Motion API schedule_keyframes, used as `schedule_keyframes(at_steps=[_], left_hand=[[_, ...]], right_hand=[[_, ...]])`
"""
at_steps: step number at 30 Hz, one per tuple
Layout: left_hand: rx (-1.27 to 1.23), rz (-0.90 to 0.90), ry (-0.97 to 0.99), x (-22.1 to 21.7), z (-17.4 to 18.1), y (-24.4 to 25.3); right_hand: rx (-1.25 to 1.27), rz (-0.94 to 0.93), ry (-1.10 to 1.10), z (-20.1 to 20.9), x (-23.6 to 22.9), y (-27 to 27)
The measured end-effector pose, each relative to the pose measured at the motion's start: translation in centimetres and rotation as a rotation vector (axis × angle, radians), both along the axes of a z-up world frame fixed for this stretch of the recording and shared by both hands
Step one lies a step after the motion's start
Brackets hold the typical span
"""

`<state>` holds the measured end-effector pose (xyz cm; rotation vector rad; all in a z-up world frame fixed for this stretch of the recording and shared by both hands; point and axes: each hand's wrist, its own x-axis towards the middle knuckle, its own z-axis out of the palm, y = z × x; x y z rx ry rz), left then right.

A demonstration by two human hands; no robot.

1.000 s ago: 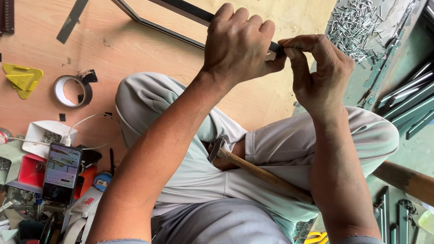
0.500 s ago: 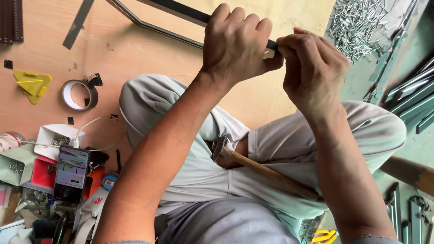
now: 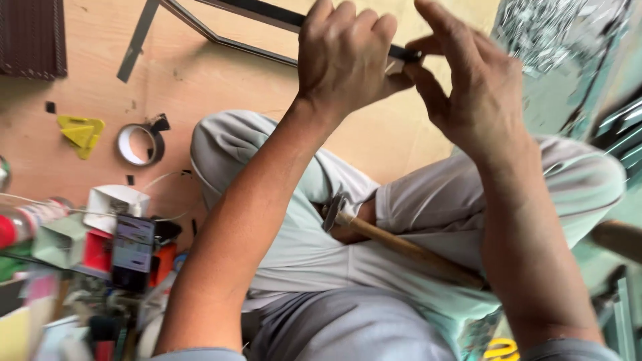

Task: The recorder is shown assembling a black picture frame by fitting corners and hammering small nails.

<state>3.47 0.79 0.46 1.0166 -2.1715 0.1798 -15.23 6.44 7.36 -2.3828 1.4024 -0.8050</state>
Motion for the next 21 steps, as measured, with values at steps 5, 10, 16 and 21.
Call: schedule_keyframes(at_steps=[5,10,16,21], left_hand=[[-0.092,-0.003,0.044,-0.2,-0.6,-0.5],[-0.059,-0.001,-0.001,-0.1,-0.1,-0.4],[-0.045,0.016,0.012,0.0,0.5,0.0],[-0.075,0.018,0.027,-0.1,-0.4,-0.1]], right_hand=[[-0.187,0.049,0.074,-1.1,-0.7,-0.1],[-0.184,0.05,0.062,-1.1,-0.4,-0.2],[-0.108,0.048,-0.021,-0.5,-0.1,0.3],[-0.191,0.04,-0.008,-2.3,-0.7,0.6]])
